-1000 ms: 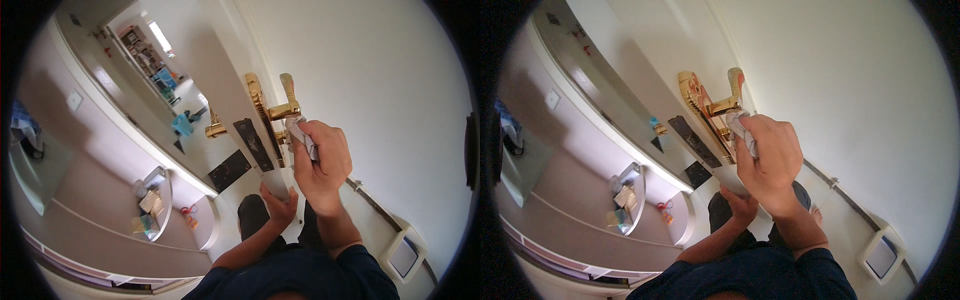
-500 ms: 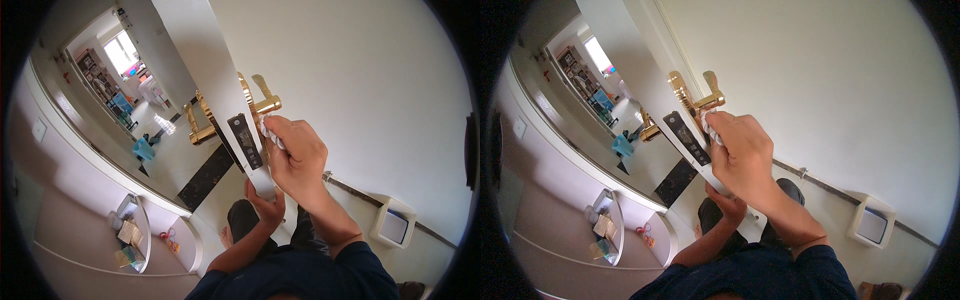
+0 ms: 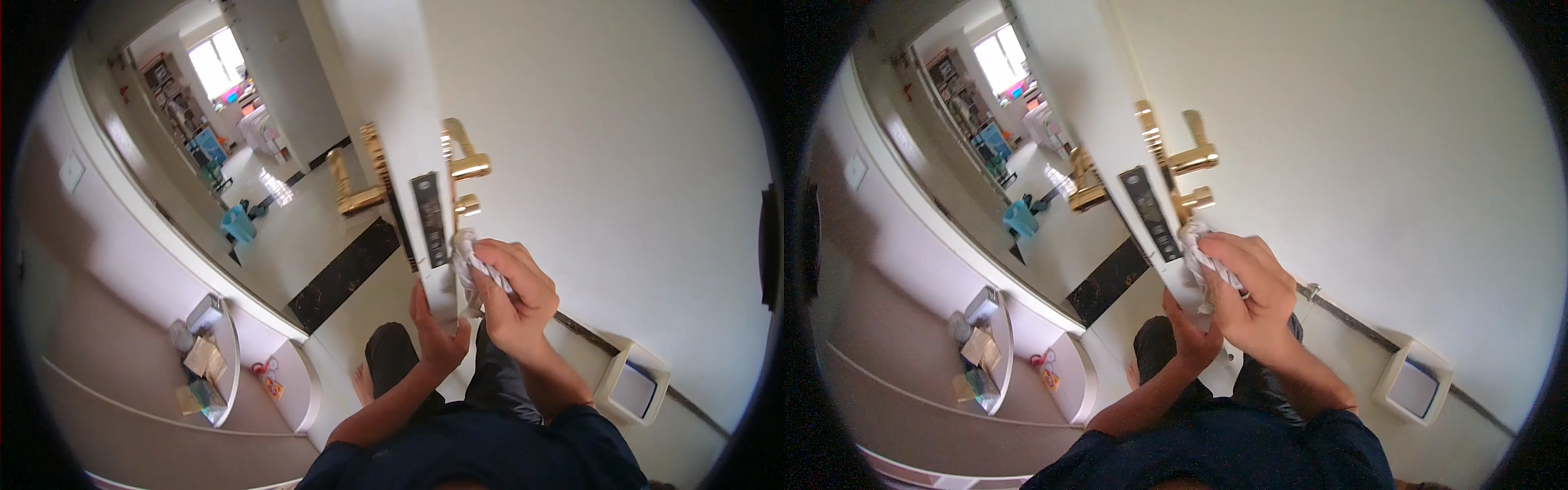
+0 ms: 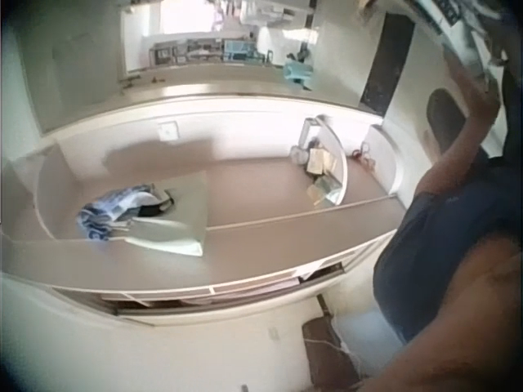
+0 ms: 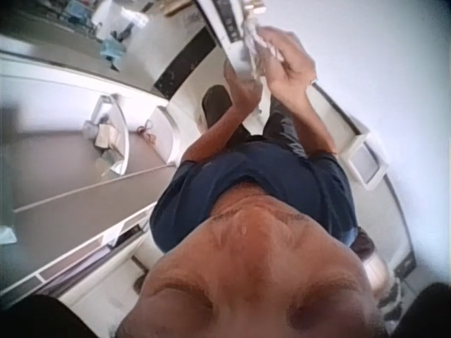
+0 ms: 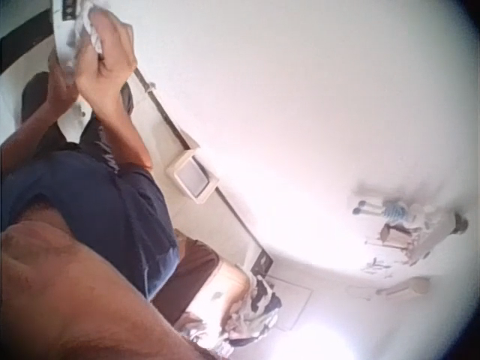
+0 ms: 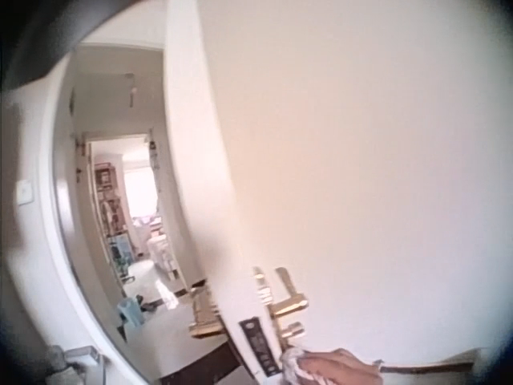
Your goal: The person cleans a door and its hardware using a cloth, wiping the top edge, the door handle and lock plate, the flat surface of the door, and the side edge near the hinges.
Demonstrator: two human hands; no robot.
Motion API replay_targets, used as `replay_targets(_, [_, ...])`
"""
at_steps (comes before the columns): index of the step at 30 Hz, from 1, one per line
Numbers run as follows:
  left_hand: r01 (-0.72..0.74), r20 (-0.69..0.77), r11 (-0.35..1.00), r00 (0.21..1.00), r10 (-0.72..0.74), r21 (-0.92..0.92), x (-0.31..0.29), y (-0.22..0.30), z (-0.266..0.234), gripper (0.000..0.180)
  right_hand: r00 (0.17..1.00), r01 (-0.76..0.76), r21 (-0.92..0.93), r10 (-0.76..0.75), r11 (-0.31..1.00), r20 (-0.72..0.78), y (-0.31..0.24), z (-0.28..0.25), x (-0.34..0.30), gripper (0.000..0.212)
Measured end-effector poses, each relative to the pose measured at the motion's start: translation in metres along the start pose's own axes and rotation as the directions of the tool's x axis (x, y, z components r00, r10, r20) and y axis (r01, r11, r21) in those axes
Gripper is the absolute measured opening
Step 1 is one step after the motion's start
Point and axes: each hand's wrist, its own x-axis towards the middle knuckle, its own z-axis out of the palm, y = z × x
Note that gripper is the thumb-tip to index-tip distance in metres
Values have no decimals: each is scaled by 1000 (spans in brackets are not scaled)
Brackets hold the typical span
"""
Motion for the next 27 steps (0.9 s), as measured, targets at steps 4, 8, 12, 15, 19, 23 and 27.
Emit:
replay_targets(4, [-168,63,975,985,160,147,11,35,-45,79,996,85,-120,-86,989,1,1,2,-22,39])
replay_targets(8, [-262,-40,965,964,262,-5,27,76,-68,65,985,123,-121,-107,985,136,-1,13,-40,43])
replay_targets(12, [-301,-59,948,953,296,-100,55,92,-69,53,961,81,56,-93,995,260,-1,21,-44,52])
replay_targets(15, [-196,-42,960,981,191,-200,53,60,-62,50,906,-127,185,38,975,421,-6,12,-38,61])
replay_targets(19, [-196,-146,943,976,161,-267,73,70,-54,50,897,-94,52,62,994,438,-9,9,-34,55])
replay_targets(23, [-268,-177,957,953,246,-112,88,52,-59,46,974,194,-195,-166,961,151,6,17,-46,35])
replay_targets(27, [-351,-231,936,911,342,5,122,71,-61,42,981,-15,-252,63,968,185,29,16,-61,68])
